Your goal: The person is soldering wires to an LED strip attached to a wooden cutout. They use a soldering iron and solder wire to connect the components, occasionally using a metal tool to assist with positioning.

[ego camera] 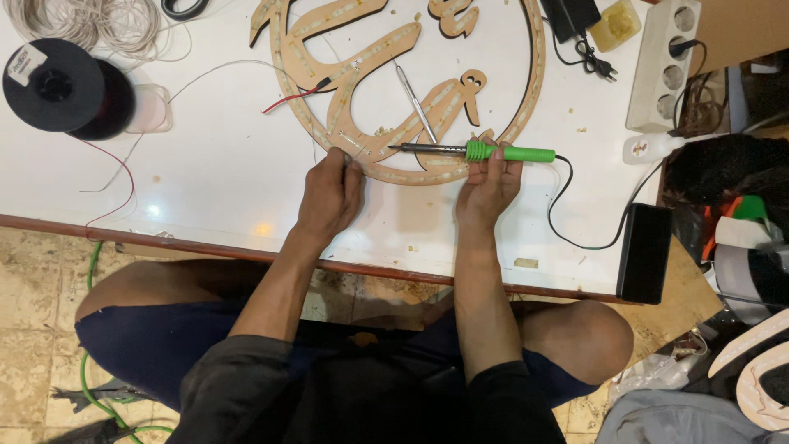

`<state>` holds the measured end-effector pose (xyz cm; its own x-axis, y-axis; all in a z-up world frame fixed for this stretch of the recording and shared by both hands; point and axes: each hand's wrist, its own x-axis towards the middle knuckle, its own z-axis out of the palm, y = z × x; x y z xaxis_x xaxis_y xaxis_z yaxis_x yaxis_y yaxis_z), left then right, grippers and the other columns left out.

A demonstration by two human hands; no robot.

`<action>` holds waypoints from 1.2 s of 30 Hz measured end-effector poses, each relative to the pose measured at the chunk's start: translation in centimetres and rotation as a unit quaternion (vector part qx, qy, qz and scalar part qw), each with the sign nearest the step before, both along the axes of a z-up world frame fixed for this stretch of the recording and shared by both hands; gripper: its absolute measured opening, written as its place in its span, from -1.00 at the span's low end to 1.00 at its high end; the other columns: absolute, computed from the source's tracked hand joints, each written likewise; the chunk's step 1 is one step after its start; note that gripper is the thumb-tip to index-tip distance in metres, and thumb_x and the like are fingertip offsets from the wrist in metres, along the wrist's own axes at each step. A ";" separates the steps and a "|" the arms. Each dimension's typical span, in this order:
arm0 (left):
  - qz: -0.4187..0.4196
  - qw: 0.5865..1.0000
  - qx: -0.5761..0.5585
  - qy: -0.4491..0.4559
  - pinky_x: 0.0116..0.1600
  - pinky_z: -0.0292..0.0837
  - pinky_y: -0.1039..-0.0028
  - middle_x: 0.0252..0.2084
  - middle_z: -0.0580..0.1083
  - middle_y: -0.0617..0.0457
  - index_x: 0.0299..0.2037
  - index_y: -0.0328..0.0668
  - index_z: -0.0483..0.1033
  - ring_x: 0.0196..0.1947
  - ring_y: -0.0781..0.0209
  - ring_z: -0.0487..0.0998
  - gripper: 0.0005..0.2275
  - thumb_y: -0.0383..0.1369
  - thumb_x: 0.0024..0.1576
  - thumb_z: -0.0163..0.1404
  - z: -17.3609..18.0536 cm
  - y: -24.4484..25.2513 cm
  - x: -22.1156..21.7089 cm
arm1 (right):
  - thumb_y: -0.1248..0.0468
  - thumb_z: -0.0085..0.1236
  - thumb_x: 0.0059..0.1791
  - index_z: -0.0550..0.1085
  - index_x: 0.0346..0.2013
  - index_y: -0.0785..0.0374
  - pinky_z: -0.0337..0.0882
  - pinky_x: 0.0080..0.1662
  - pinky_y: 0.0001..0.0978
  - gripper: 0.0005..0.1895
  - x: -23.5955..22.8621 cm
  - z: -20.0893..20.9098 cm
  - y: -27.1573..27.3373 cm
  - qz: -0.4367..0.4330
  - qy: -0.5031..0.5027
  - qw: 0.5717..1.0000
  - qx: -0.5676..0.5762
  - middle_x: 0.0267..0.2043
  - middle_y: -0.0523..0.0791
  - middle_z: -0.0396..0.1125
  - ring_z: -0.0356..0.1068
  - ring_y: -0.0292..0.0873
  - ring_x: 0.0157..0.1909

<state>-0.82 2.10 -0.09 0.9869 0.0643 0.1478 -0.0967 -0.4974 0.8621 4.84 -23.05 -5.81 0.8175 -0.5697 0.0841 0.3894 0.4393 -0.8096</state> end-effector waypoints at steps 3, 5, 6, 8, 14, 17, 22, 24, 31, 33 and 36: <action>0.012 0.999 -0.019 -0.043 -0.39 0.39 0.20 -0.54 0.35 -0.19 -0.30 -0.27 0.34 -0.48 -0.17 0.51 -0.85 -0.43 0.33 -0.19 0.4 1.0 -0.2 | 0.28 0.13 0.08 0.36 0.01 0.30 0.62 0.08 -0.11 -0.75 -0.1 0.2 0.2 0.001 0.003 1.000 0.011 -0.08 0.14 0.46 0.55 0.10 -0.02; 0.027 0.998 -0.001 -0.054 -0.38 0.38 0.14 -0.52 0.35 -0.23 -0.27 -0.29 0.35 -0.46 -0.25 0.50 -0.87 -0.43 0.33 -0.16 0.2 1.9 -0.3 | 0.28 0.12 0.09 0.36 0.01 0.30 0.63 0.08 -0.10 -0.75 -0.1 0.1 0.0 0.000 0.008 1.000 0.012 -0.08 0.14 0.46 0.55 0.11 -0.02; 0.042 0.997 0.017 -0.064 -0.38 0.37 0.08 -0.49 0.35 -0.27 -0.23 -0.32 0.37 -0.44 -0.32 0.49 -0.88 -0.43 0.33 -0.14 0.1 2.5 -0.4 | 0.28 0.11 0.09 0.36 0.01 0.30 0.63 0.08 -0.10 -0.75 -0.2 0.1 0.0 0.000 0.012 1.000 0.014 -0.08 0.14 0.46 0.55 0.12 -0.02; 0.057 0.996 0.022 -0.069 -0.36 0.39 0.10 -0.49 0.36 -0.24 -0.22 -0.31 0.38 -0.44 -0.29 0.50 -0.87 -0.43 0.34 -0.15 0.0 3.0 -0.5 | 0.28 0.12 0.09 0.37 0.01 0.30 0.63 0.08 -0.09 -0.76 0.0 0.1 -0.1 0.001 0.010 1.000 0.017 -0.08 0.15 0.46 0.55 0.13 -0.02; 0.069 0.994 0.034 -0.079 -0.34 0.43 0.14 -0.46 0.39 -0.21 -0.20 -0.30 0.39 -0.43 -0.27 0.52 -0.86 -0.42 0.37 -0.17 -0.4 4.0 -1.0 | 0.27 0.12 0.09 0.37 0.01 0.30 0.62 0.10 -0.09 -0.75 -0.3 0.3 -0.1 0.001 0.016 0.999 0.029 -0.08 0.15 0.47 0.55 0.12 0.00; 0.067 0.994 0.036 -0.080 -0.34 0.42 0.14 -0.46 0.41 -0.20 -0.19 -0.30 0.40 -0.43 -0.27 0.52 -0.86 -0.44 0.37 -0.18 -0.5 4.3 -1.0 | 0.26 0.13 0.09 0.38 0.00 0.29 0.62 0.10 -0.09 -0.75 -0.3 0.4 -0.1 0.001 0.017 0.999 0.033 -0.08 0.14 0.47 0.55 0.12 0.00; 0.071 0.994 0.022 -0.081 -0.33 0.43 0.18 -0.46 0.42 -0.18 -0.18 -0.30 0.42 -0.44 -0.21 0.53 -0.85 -0.46 0.38 -0.20 -0.4 4.2 -0.9 | 0.26 0.14 0.08 0.39 0.00 0.28 0.62 0.11 -0.09 -0.76 -0.3 0.4 -0.2 0.003 0.018 0.999 0.040 -0.08 0.14 0.47 0.55 0.11 0.00; 0.065 0.994 0.017 -0.083 -0.34 0.42 0.18 -0.47 0.42 -0.20 -0.15 -0.30 0.44 -0.45 -0.21 0.53 -0.84 -0.45 0.39 -0.22 -0.2 4.0 -0.9 | 0.26 0.12 0.09 0.40 -0.01 0.27 0.62 0.11 -0.08 -0.77 -0.3 0.7 -0.2 0.004 0.022 0.999 0.047 -0.09 0.12 0.48 0.55 0.11 0.01; 0.075 0.996 0.003 -0.044 -0.39 0.35 0.18 -0.58 0.38 -0.13 -0.27 -0.20 0.36 -0.56 -0.16 0.46 -0.77 -0.34 0.42 -0.25 -1.4 4.4 -0.6 | 0.26 0.12 0.09 0.40 -0.02 0.26 0.62 0.11 -0.09 -0.78 -0.2 0.4 -0.4 0.007 0.022 0.998 0.057 -0.10 0.12 0.48 0.55 0.11 0.01; 0.077 0.997 0.010 -0.028 -0.41 0.32 0.16 -0.60 0.38 -0.17 -0.29 -0.20 0.34 -0.59 -0.19 0.43 -0.76 -0.32 0.42 -0.25 -1.3 4.3 -0.6 | 0.26 0.14 0.08 0.40 -0.01 0.26 0.62 0.11 -0.08 -0.77 -0.1 0.3 -0.4 0.005 0.017 0.998 0.066 -0.09 0.12 0.49 0.55 0.11 0.01; 0.095 0.995 -0.010 -0.029 -0.40 0.33 0.22 -0.60 0.38 -0.14 -0.25 -0.18 0.34 -0.59 -0.10 0.42 -0.79 -0.34 0.42 -0.27 -1.1 3.9 -0.5 | 0.26 0.16 0.07 0.41 -0.02 0.26 0.62 0.10 -0.07 -0.77 -0.1 0.2 -0.6 0.009 0.016 0.998 0.066 -0.10 0.13 0.49 0.55 0.12 0.00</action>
